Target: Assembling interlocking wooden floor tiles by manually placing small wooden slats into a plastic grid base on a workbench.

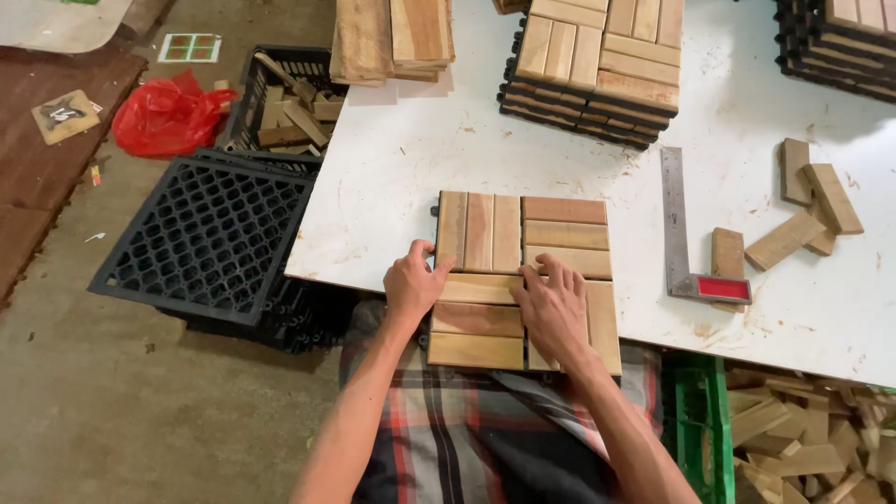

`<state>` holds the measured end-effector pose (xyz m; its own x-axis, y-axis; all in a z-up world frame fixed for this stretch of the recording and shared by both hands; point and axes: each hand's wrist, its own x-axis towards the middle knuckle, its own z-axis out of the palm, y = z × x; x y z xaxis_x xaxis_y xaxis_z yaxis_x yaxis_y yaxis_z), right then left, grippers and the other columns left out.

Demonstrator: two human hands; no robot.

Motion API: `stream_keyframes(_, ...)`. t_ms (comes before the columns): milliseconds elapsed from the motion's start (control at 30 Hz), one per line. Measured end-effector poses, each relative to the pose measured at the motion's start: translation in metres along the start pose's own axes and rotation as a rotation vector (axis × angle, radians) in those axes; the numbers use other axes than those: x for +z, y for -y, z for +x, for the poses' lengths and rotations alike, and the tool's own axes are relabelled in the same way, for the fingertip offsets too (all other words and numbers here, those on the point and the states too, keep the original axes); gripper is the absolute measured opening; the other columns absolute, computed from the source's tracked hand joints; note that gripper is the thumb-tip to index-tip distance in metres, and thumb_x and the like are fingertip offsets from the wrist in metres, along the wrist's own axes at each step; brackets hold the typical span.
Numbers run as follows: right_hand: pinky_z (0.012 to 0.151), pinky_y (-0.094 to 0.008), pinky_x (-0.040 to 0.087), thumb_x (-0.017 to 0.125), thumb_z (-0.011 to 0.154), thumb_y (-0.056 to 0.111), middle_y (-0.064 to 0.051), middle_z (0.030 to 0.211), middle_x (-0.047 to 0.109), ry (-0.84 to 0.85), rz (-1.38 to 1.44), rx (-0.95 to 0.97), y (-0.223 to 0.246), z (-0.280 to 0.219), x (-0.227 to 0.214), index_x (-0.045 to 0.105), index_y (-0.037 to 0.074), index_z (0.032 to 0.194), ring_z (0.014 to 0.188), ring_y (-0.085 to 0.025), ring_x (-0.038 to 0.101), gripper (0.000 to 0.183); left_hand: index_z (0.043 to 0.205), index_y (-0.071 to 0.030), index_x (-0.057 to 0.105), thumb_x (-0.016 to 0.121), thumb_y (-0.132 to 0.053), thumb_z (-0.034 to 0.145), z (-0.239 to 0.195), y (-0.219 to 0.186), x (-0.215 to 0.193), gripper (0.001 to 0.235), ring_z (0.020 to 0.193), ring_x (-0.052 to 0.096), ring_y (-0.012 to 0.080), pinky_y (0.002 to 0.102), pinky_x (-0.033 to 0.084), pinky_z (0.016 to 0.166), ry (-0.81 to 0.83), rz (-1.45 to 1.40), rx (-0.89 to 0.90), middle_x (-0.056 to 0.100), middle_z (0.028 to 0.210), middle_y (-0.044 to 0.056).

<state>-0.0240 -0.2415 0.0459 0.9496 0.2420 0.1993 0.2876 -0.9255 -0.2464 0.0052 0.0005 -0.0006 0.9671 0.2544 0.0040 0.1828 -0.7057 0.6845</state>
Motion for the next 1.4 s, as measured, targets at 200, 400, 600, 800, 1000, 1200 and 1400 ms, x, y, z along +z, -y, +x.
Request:
stream_keyframes(200,0.115,-0.047,0.030,0.052,0.101,0.056,-0.009,0.139,0.047,0.051,-0.022,-0.088,-0.012,0.017,-0.004,0.062,0.017,0.139,0.136,-0.031,0.047,0.055,0.119,-0.016,0.059,0.060,-0.060,0.094,0.012,-0.021,-0.004,0.050,0.090,0.076,0.0356,0.050,0.059,0.079,0.008,0.059,-0.003,0.077,0.099,0.016)
stream_keyframes(400,0.120,-0.047,0.028,0.065,0.095,0.050,-0.009,0.136,0.055,-0.103,0.085,-0.119,-0.019,0.021,0.018,0.070,0.012,0.126,0.135,-0.027,0.051,0.049,0.129,-0.010,0.054,0.051,-0.056,0.100,-0.003,-0.031,-0.015,0.054,0.102,0.073,0.0384,0.053,0.057,0.087,0.016,0.007,0.044,0.073,0.115,0.021)
stream_keyframes(600,0.122,-0.047,0.026,0.067,0.095,0.042,-0.008,0.142,0.053,-0.109,0.090,-0.160,-0.029,0.020,0.028,0.067,0.011,0.131,0.138,-0.026,0.048,0.047,0.130,-0.012,0.054,0.055,-0.054,0.098,-0.004,-0.020,-0.005,0.053,0.094,0.072,0.0339,0.050,0.057,0.083,-0.052,-0.038,0.082,0.072,0.098,0.012)
stream_keyframes(800,0.126,-0.054,0.012,0.051,0.101,0.049,-0.015,0.167,0.028,0.162,0.022,-0.069,-0.007,-0.017,-0.004,0.042,0.011,0.155,0.156,-0.031,0.021,0.066,0.131,-0.006,0.054,0.078,-0.041,0.084,-0.031,-0.005,-0.004,0.063,0.091,0.069,0.0327,0.047,0.057,0.083,-0.198,-0.186,0.239,0.067,0.097,0.014)
stream_keyframes(1000,0.128,-0.049,0.006,0.070,0.074,0.078,-0.012,0.169,0.022,0.198,-0.017,-0.099,-0.016,-0.053,-0.002,0.037,0.019,0.158,0.157,-0.029,0.016,0.107,0.117,-0.013,0.068,0.077,-0.040,0.088,-0.038,0.010,0.010,0.040,0.096,0.070,0.0243,0.033,0.061,0.082,-0.227,-0.256,0.190,0.071,0.102,0.004)
stream_keyframes(1200,0.126,-0.051,0.010,0.072,0.066,0.081,-0.009,0.168,0.025,0.141,-0.068,-0.145,-0.025,-0.043,0.006,0.038,0.022,0.157,0.155,-0.028,0.019,0.114,0.115,-0.011,0.070,0.076,-0.030,0.090,-0.023,0.008,0.016,0.031,0.098,0.071,0.0256,0.034,0.062,0.084,-0.202,-0.371,0.147,0.071,0.106,0.006)
stream_keyframes(1400,0.124,-0.055,0.012,0.068,0.073,0.075,-0.010,0.165,0.029,0.040,-0.147,-0.119,-0.022,-0.029,0.013,0.036,0.023,0.159,0.153,-0.029,0.025,0.106,0.122,0.000,0.065,0.060,-0.018,0.101,-0.003,-0.021,0.000,0.028,0.105,0.070,0.0388,0.046,0.061,0.089,-0.115,-0.349,0.125,0.068,0.116,0.019)
